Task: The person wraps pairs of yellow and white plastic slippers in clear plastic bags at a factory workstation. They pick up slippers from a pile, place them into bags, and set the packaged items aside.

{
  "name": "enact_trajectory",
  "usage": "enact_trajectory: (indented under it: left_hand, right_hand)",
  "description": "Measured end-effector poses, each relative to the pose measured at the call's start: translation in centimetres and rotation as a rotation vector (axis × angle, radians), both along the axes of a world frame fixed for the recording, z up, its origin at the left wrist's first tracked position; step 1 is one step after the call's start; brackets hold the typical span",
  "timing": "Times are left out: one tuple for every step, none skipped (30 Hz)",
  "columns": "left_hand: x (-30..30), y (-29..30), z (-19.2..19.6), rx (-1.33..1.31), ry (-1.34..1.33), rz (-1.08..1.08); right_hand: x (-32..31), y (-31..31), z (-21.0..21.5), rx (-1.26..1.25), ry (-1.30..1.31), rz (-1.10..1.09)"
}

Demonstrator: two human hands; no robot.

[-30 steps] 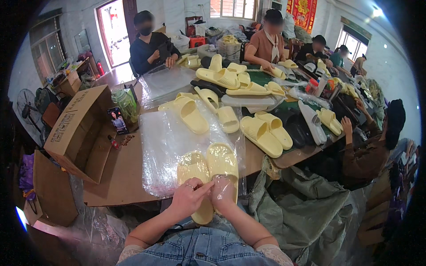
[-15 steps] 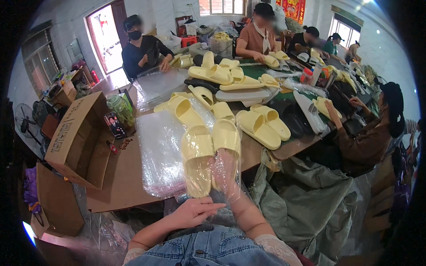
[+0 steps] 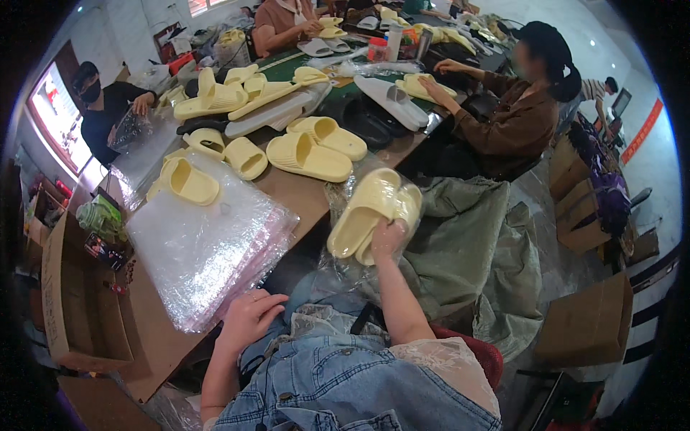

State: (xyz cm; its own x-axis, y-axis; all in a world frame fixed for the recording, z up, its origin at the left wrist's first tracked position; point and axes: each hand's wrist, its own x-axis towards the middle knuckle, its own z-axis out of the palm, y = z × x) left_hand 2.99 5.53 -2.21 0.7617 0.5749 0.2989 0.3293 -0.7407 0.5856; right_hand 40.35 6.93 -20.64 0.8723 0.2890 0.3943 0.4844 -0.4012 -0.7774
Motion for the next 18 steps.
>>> enact_trajectory:
  left_hand:
    - [-0.1,0.1,0.2,-0.018,0.018,0.032]
    - [-0.5,0.3,0.3,-0.009,0.010,0.055]
    - [-0.8,0.6,0.3,0.002,-0.002,0.072]
    - [-1.1,0.8,0.5,0.008,-0.012,0.091]
    - [-1.2,0.9,1.1,-0.019,-0.059,0.126]
    - [-1.5,1.0,1.2,-0.036,-0.052,0.154]
    - [-1.8,1.2,1.7,-0.050,-0.037,0.193]
    - [-2.2,1.5,1.9,-0.063,-0.023,0.233]
    - [-2.8,1.8,1.5,0.003,-0.072,0.240]
    - [-3.3,2.5,1.7,-0.016,-0.079,0.239]
    - [-3.8,3.2,1.7,-0.033,-0.091,0.240]
    - [-4.3,2.8,2.0,-0.020,-0.043,0.315]
    - [-5.2,2.1,2.3,0.007,-0.007,0.382]
    - [-5.3,2.4,2.5,0.002,-0.052,0.389]
    - [-5.3,2.8,2.5,-0.003,-0.099,0.390]
    - [-5.3,3.6,2.3,-0.012,-0.156,0.378]
    - [-5.8,3.8,2.3,-0.024,-0.127,0.407]
    - [-6.0,4.2,1.9,0.021,-0.157,0.425]
  right_hand:
    - [1.3,-0.4,-1.6,0.025,0.085,-0.068]
    - [2.4,-0.9,-3.8,0.051,0.169,-0.128]
    - [3.6,-1.5,-6.1,0.079,0.251,-0.193]
    - [5.1,-3.1,-9.3,-0.053,0.056,-0.116]
    - [6.7,-5.3,-12.8,-0.189,-0.142,-0.039]
    - [7.3,-6.7,-14.8,-0.323,-0.337,0.037]
    - [7.0,-6.7,-14.5,-0.576,-0.080,0.022]
    - [5.8,-6.8,-12.2,-0.884,0.148,0.038]
    - [7.5,-5.7,-15.3,-0.811,0.414,-0.014]
    - [10.7,-6.2,-17.5,-0.723,0.663,-0.108]
    - [14.7,-7.3,-19.0,-0.890,0.505,-0.153]
    - [12.5,-4.0,-16.7,-0.774,0.598,-0.073]
    - [9.9,-1.2,-12.0,-0.672,0.681,-0.002]
    - [11.7,-0.6,-11.5,-0.707,0.623,0.032]
    - [13.9,-0.3,-12.4,-0.737,0.511,0.100]
    - [16.7,-0.3,-13.5,-0.757,0.374,0.165]
    - [17.0,0.6,-13.3,-0.746,0.282,0.241]
    - [16.6,1.1,-13.5,-0.732,0.139,0.323]
